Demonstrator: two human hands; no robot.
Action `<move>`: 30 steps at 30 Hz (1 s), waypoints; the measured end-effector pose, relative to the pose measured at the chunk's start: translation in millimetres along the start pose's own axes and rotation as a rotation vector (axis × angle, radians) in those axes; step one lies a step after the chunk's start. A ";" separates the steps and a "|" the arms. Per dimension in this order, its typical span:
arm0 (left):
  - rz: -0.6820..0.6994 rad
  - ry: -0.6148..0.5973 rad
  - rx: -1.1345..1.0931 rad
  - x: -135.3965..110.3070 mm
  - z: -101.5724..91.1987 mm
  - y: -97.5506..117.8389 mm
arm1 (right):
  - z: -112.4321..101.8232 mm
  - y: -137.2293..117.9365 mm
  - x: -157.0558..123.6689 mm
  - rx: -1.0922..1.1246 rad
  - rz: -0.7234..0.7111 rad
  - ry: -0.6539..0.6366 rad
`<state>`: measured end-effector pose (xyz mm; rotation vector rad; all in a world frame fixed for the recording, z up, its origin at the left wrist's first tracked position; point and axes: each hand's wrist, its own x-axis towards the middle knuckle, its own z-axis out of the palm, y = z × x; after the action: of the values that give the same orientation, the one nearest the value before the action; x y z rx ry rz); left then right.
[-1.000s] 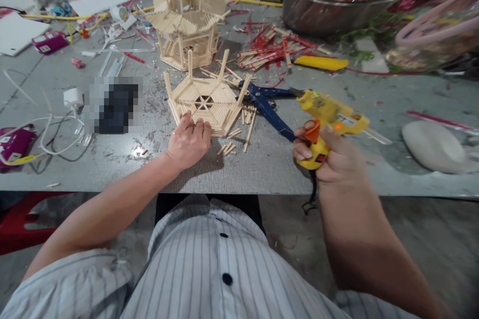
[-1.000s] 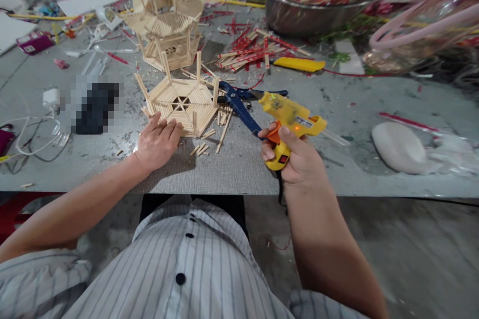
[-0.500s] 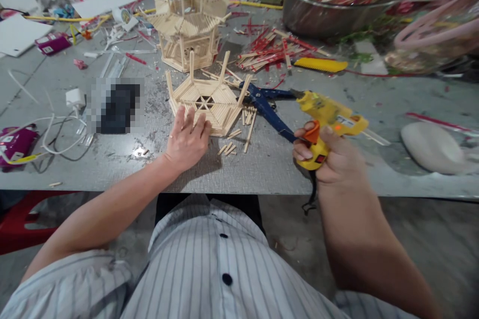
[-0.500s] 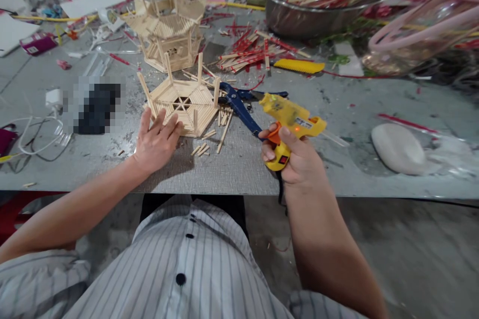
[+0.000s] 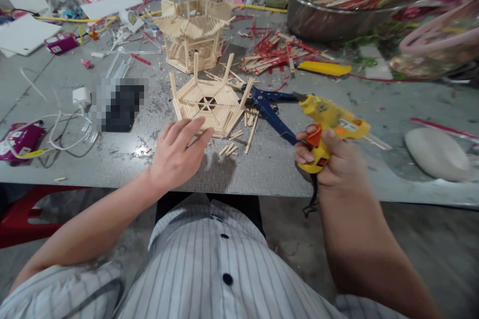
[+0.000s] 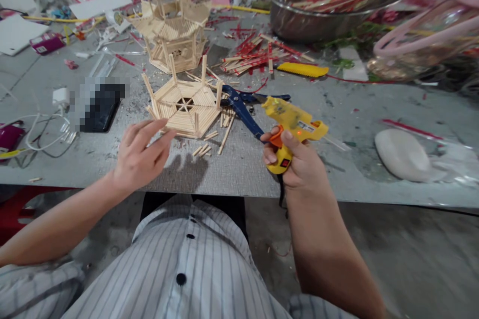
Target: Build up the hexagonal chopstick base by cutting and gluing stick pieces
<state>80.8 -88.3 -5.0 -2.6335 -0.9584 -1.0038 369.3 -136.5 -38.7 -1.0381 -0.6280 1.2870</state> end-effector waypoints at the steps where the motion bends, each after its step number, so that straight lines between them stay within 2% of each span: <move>1: -0.134 0.013 -0.114 -2.5 -5.9 2.7 | 0.0 0.0 -0.1 -0.001 0.004 0.000; 3: -0.518 -0.027 -0.430 -5.7 -11.5 7.8 | 0.3 -0.2 -0.2 0.001 0.014 0.006; 6: -1.106 -0.172 -1.008 -4.0 -6.1 13.7 | 0.3 -0.1 0.2 0.006 0.017 0.009; 7: -1.243 -0.206 -1.174 -1.8 -1.8 15.0 | -0.3 0.2 0.5 0.008 0.015 0.008; 9: -1.400 -0.218 -1.387 4.4 8.1 16.7 | -2.6 1.1 1.4 0.006 0.016 -0.009; 12: -1.502 -0.164 -1.493 15.6 22.3 17.0 | -8.3 3.1 3.1 -0.004 0.017 -0.043; 17: -1.597 -0.041 -1.504 30.7 36.4 13.4 | -12.6 4.8 4.0 -0.041 0.040 -0.083; 22: -1.624 0.103 -1.501 33.5 41.7 12.1 | -4.1 3.1 0.6 -0.058 0.034 0.016; 30: -1.679 0.200 -1.534 34.5 48.7 16.5 | 0.7 2.3 -2.0 -0.084 0.003 0.030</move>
<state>136.9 -66.0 -18.6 -1.1620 -3.3833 -3.0524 367.2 -138.3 -40.1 -1.1254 -0.6621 1.2544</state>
